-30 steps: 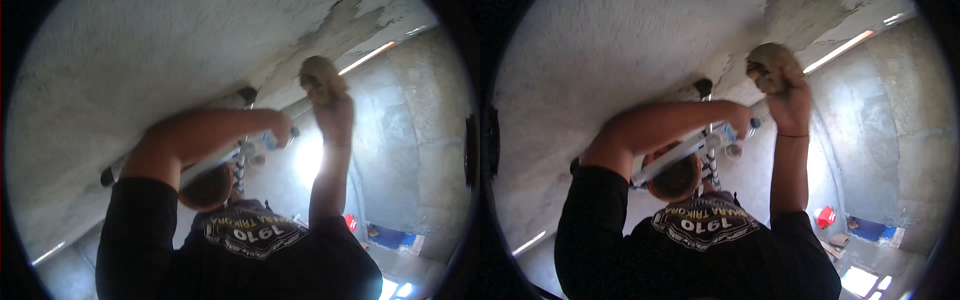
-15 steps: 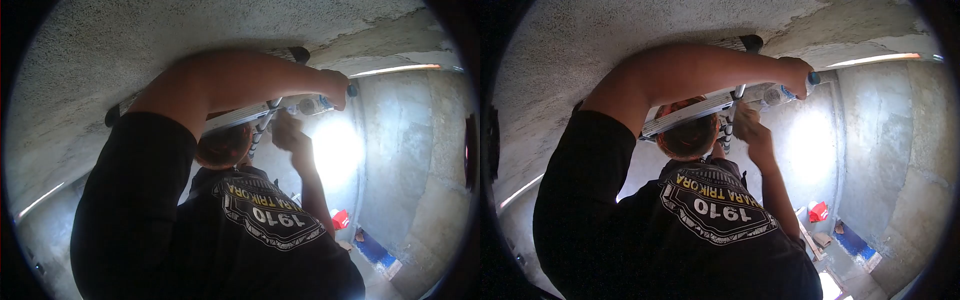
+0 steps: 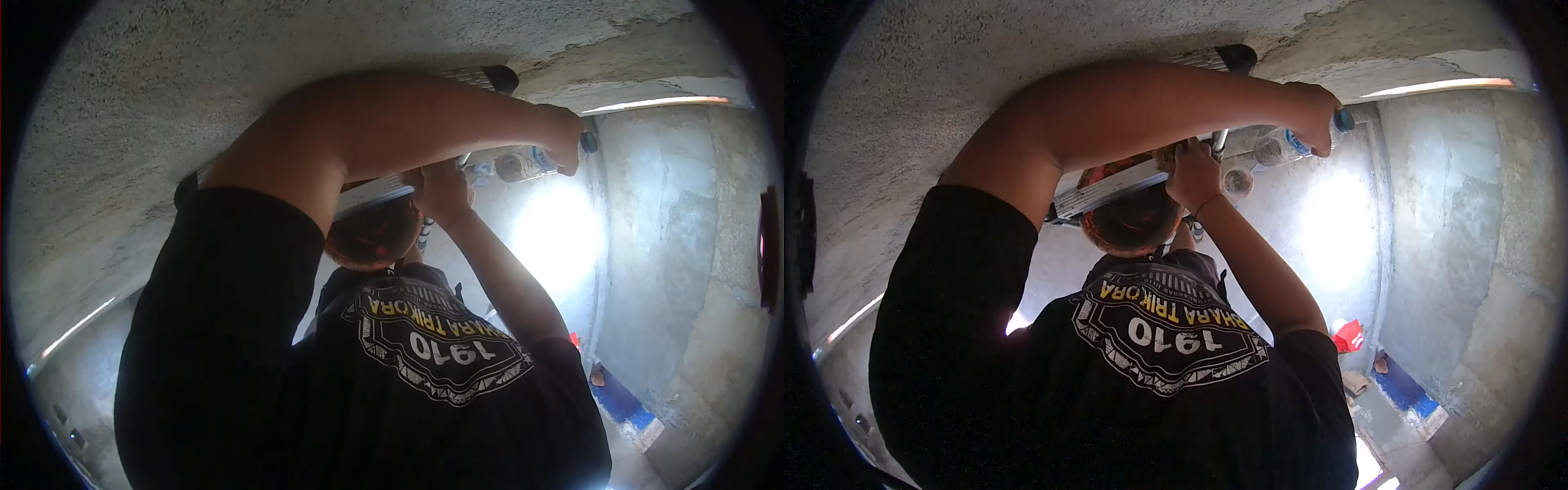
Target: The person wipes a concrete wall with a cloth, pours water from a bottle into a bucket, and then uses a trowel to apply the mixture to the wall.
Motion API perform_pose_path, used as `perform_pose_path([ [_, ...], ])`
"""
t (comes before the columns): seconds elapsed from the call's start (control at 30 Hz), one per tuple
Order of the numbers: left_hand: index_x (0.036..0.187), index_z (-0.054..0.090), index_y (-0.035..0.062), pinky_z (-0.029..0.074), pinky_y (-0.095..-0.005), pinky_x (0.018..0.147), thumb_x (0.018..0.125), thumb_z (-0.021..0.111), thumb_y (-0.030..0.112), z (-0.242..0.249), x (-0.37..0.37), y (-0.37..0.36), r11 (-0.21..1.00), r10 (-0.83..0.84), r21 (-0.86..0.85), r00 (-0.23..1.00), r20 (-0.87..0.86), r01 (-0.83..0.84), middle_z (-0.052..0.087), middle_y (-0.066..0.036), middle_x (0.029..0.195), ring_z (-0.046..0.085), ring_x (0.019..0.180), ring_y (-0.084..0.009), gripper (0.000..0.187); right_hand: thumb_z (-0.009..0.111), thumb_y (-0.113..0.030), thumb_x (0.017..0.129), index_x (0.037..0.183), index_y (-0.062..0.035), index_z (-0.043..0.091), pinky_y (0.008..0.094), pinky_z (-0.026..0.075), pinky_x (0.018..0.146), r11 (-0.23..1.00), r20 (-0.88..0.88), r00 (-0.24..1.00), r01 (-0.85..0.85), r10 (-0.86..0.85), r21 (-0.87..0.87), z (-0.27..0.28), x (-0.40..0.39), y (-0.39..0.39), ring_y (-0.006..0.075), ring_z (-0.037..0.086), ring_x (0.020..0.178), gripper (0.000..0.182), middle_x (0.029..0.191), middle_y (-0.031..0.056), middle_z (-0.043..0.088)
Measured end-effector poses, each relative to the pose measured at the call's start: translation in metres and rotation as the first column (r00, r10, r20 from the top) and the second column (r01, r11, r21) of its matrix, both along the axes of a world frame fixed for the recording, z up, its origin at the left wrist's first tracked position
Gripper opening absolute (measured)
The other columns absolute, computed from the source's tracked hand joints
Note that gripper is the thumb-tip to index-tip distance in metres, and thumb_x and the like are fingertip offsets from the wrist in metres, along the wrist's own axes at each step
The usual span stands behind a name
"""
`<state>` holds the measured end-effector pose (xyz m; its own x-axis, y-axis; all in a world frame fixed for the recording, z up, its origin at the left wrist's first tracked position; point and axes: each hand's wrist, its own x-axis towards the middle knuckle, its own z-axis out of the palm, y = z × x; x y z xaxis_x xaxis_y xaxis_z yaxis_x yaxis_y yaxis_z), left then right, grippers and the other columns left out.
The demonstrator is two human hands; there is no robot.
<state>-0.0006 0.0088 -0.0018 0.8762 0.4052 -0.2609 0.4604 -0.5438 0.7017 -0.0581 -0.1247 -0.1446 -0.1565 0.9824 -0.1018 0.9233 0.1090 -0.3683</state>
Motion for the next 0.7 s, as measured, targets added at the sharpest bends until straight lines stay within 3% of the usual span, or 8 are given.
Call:
perform_pose_path([
  [0.1, 0.126, 0.057, 0.0084, 0.052, -0.0384, 0.079, 0.059, 0.075, 0.032, 0.002, -0.004, -0.002, 1.000, 0.022, 0.010, 0.999, 0.029, -0.022, 0.065, -0.016, 0.107, 0.064, 0.098, -0.0281, 0.073, 0.067, -0.009, 0.068, 0.117, 0.0017, 0.054, 0.0412, 0.050, 0.090, 0.997, -0.172, 0.984, -0.065, 0.057, -0.042, 0.013, -0.001, -0.002, 0.0363, 0.052, 0.111, 0.052, 0.121, 0.0196, 0.050],
  [0.13, 0.126, 0.057, 0.0084, 0.052, -0.0384, 0.079, 0.059, 0.075, 0.032, 0.003, -0.004, -0.003, 1.000, 0.030, 0.007, 0.999, 0.027, -0.030, 0.065, -0.016, 0.107, 0.064, 0.098, -0.0281, 0.073, 0.067, -0.009, 0.068, 0.117, 0.0017, 0.054, 0.0412, 0.050, 0.090, 0.996, -0.174, 0.983, -0.073, 0.065, -0.044, 0.010, 0.003, -0.002, 0.0363, 0.052, 0.111, 0.052, 0.121, 0.0196, 0.050],
  [0.2, 0.127, 0.056, 0.0061, 0.052, -0.0389, 0.079, 0.059, 0.075, 0.033, 0.005, -0.002, -0.004, 0.999, -0.003, 0.047, 1.000, -0.012, 0.004, 0.065, -0.017, 0.108, 0.063, 0.098, -0.0291, 0.076, 0.068, -0.018, 0.077, 0.126, -0.0103, 0.049, 0.0458, 0.047, 0.089, 0.975, -0.117, 0.968, -0.221, 0.222, 0.025, 0.004, 0.009, 0.000, 0.0390, 0.053, 0.112, 0.054, 0.118, 0.0191, 0.056],
  [0.33, 0.125, 0.057, 0.0055, 0.052, -0.0388, 0.078, 0.058, 0.075, 0.032, 0.002, 0.000, -0.004, 0.999, -0.002, 0.037, 1.000, 0.011, 0.002, 0.065, -0.018, 0.106, 0.064, 0.097, -0.0299, 0.075, 0.065, -0.015, 0.080, 0.126, -0.0119, 0.049, 0.0453, 0.047, 0.089, 0.941, -0.148, 0.930, -0.324, 0.335, 0.098, 0.003, 0.016, 0.005, 0.0374, 0.054, 0.111, 0.049, 0.118, 0.0166, 0.056],
  [0.43, 0.124, 0.058, 0.0049, 0.052, -0.0385, 0.078, 0.057, 0.075, 0.031, 0.000, -0.001, -0.004, 0.999, -0.019, 0.040, 1.000, 0.024, 0.018, 0.066, -0.018, 0.104, 0.064, 0.096, -0.0301, 0.073, 0.063, -0.011, 0.081, 0.119, -0.0120, 0.054, 0.0442, 0.047, 0.086, 0.935, -0.112, 0.929, -0.347, 0.353, 0.072, -0.003, 0.018, 0.012, 0.0349, 0.057, 0.106, 0.039, 0.112, 0.0145, 0.059],
  [0.53, 0.122, 0.059, 0.0049, 0.052, -0.0386, 0.077, 0.057, 0.075, 0.030, 0.001, -0.001, -0.004, 0.999, -0.039, 0.025, 0.999, 0.026, 0.038, 0.066, -0.017, 0.103, 0.065, 0.094, -0.0297, 0.071, 0.062, -0.012, 0.076, 0.118, -0.0082, 0.057, 0.0444, 0.043, 0.092, 0.897, -0.092, 0.893, -0.431, 0.440, 0.103, -0.018, 0.025, 0.026, 0.0319, 0.052, 0.113, 0.043, 0.121, 0.0108, 0.055],
  [0.63, 0.120, 0.060, 0.0048, 0.052, -0.0385, 0.077, 0.057, 0.074, 0.030, -0.002, 0.004, -0.004, 0.997, -0.044, 0.069, 0.999, -0.023, 0.045, 0.066, -0.017, 0.103, 0.065, 0.094, -0.0296, 0.069, 0.063, -0.013, 0.075, 0.106, -0.0119, 0.062, 0.0457, 0.041, 0.091, 0.885, -0.102, 0.888, -0.425, 0.449, 0.192, -0.015, 0.023, 0.034, 0.0322, 0.056, 0.106, 0.030, 0.113, 0.0100, 0.059],
  [0.7, 0.118, 0.061, 0.0045, 0.052, -0.0384, 0.076, 0.056, 0.074, 0.029, -0.003, 0.007, -0.004, 0.996, -0.037, 0.078, 0.999, -0.014, 0.038, 0.066, -0.018, 0.101, 0.065, 0.093, -0.0301, 0.067, 0.064, -0.014, 0.075, 0.095, -0.0121, 0.063, 0.0462, 0.042, 0.088, 0.915, -0.201, 0.893, -0.401, 0.403, 0.048, -0.014, 0.022, 0.035, 0.0327, 0.057, 0.101, 0.020, 0.103, 0.0095, 0.061],
])
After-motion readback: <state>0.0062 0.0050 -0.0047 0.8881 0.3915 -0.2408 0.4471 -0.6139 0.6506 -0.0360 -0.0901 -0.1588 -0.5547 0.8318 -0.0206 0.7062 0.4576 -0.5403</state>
